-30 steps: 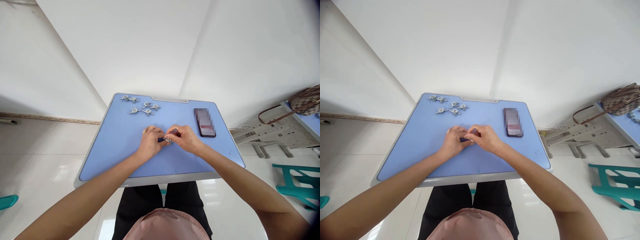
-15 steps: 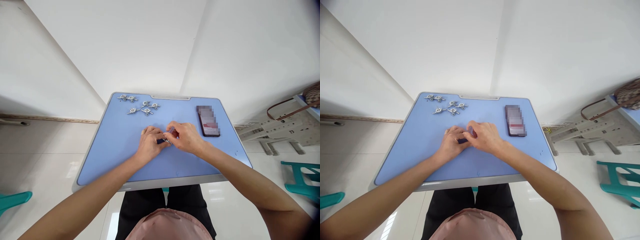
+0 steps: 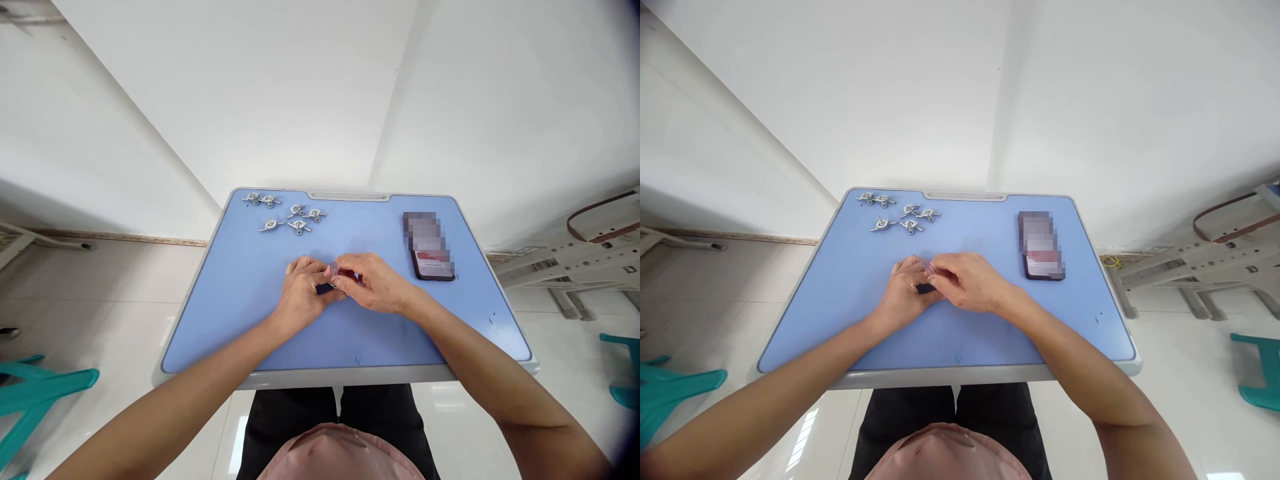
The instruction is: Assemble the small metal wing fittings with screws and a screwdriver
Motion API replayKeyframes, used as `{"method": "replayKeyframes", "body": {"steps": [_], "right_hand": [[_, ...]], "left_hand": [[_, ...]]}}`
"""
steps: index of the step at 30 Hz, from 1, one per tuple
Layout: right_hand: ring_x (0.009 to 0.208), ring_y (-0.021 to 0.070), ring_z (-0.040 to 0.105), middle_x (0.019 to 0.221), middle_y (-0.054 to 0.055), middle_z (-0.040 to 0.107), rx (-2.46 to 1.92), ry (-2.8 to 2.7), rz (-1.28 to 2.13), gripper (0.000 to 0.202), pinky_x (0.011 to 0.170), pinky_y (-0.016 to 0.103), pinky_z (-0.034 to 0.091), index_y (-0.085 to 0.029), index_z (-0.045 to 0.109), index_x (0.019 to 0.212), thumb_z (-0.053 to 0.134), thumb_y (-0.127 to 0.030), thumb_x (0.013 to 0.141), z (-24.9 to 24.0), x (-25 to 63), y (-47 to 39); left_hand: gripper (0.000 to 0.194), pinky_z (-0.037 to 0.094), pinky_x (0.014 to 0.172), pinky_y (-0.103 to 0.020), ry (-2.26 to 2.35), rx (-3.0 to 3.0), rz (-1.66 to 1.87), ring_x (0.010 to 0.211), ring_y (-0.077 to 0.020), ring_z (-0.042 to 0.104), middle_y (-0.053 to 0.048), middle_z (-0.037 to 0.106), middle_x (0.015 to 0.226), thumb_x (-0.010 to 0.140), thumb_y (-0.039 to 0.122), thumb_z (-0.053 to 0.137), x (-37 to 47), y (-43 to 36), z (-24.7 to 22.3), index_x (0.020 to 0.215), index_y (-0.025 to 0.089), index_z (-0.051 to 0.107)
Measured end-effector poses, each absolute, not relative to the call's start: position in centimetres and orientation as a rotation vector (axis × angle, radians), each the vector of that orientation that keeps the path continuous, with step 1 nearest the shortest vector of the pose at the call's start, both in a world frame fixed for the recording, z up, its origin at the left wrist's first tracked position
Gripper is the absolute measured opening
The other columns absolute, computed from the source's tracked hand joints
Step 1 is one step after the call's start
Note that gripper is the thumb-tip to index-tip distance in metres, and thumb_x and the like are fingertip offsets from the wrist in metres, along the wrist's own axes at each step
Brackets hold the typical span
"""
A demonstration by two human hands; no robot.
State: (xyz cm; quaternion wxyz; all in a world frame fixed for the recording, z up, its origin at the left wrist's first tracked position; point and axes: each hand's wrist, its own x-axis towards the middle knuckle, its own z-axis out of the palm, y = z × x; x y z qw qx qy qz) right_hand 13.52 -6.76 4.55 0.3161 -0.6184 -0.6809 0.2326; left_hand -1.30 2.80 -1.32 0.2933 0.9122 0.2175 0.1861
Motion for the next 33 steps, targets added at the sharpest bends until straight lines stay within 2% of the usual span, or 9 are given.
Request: {"method": "replayKeyframes", "body": {"steps": [9,11,13,16,19,22,25,29,33], "right_hand": [[0.05,0.008,0.039,0.053,-0.007,0.048,-1.996,-1.517,0.356,0.022,0.054,0.024,0.025,-0.02,0.051,0.063,0.059,-0.029,0.081,3.8,13.2,-6.3],[0.05,0.0085,0.04,0.054,-0.006,0.05,-2.01,-1.486,0.38,0.015,0.055,0.024,0.026,-0.02,0.055,0.069,0.057,-0.028,0.081,3.7,13.1,-6.4],[0.051,0.0089,0.041,0.056,-0.007,0.051,-1.958,-1.457,0.441,0.006,0.056,0.024,0.028,-0.02,0.059,0.085,0.055,-0.024,0.082,3.6,13.2,-6.5],[0.051,0.0087,0.042,0.055,-0.01,0.046,-1.774,-1.427,0.601,0.024,0.057,0.022,0.032,-0.021,0.058,0.105,0.055,-0.021,0.082,3.6,13.4,-6.8],[0.053,0.0086,0.041,0.057,-0.008,0.044,-1.643,-1.457,0.775,0.013,0.054,0.022,0.032,-0.019,0.062,0.092,0.054,-0.027,0.085,3.9,13.7,-7.1],[0.055,0.0086,0.042,0.062,-0.004,0.052,-1.633,-1.569,0.785,0.021,0.054,0.022,0.031,-0.017,0.062,0.08,0.047,-0.027,0.09,4.3,13.9,-7.4],[0.053,0.0085,0.04,0.062,-0.003,0.056,-1.72,-1.656,0.61,0.024,0.054,0.023,0.028,-0.018,0.061,0.073,0.046,-0.025,0.091,4.1,13.7,-7.3],[0.05,0.0084,0.035,0.054,-0.004,0.052,-1.944,-1.631,0.307,0.033,0.053,0.025,0.021,-0.019,0.052,0.059,0.053,-0.034,0.088,3.2,12.9,-6.5],[0.049,0.0085,0.032,0.05,-0.004,0.05,-2.045,-1.572,0.163,0.037,0.053,0.026,0.018,-0.019,0.051,0.056,0.055,-0.041,0.085,2.7,12.2,-6.0]], "left_hand": [[0.01,0.037,0.088,-0.043,0.613,2.431,0.456,0.088,-0.023,0.052,0.0,0.065,0.076,0.077,0.038,0.075,-1.2,2.5,-1.0,0.083,0.03,0.075],[0.01,0.037,0.089,-0.043,0.613,2.426,0.462,0.089,-0.0227,0.052,0.0,0.066,0.079,0.076,0.038,0.076,-1.2,2.5,-1.0,0.08,0.029,0.074],[0.01,0.037,0.09,-0.043,0.61,2.424,0.477,0.089,-0.0221,0.052,0.0,0.066,0.08,0.075,0.038,0.076,-1.2,2.5,-1.1,0.079,0.028,0.074],[0.01,0.037,0.09,-0.043,0.598,2.427,0.484,0.088,-0.0219,0.052,0.0,0.066,0.079,0.077,0.037,0.075,-1.2,2.5,-1.1,0.082,0.029,0.075],[0.01,0.038,0.089,-0.043,0.595,2.443,0.465,0.088,-0.0224,0.052,0.0,0.065,0.078,0.078,0.038,0.074,-1.2,2.6,-1.1,0.085,0.031,0.075],[0.011,0.038,0.088,-0.043,0.597,2.455,0.459,0.087,-0.0224,0.052,0.0,0.062,0.074,0.078,0.039,0.074,-1.2,2.6,-1.0,0.085,0.031,0.075],[0.012,0.038,0.089,-0.043,0.599,2.453,0.468,0.088,-0.0224,0.053,0.0,0.063,0.074,0.076,0.039,0.075,-1.2,2.6,-1.1,0.083,0.03,0.074],[0.011,0.038,0.089,-0.043,0.586,2.465,0.48,0.087,-0.022,0.052,0.001,0.065,0.077,0.075,0.037,0.077,-1.2,2.5,-1.3,0.083,0.029,0.074],[0.013,0.037,0.09,-0.043,0.571,2.482,0.5,0.089,-0.0229,0.053,0.0,0.067,0.082,0.074,0.037,0.078,-1.2,2.4,-1.3,0.082,0.028,0.073]]}}
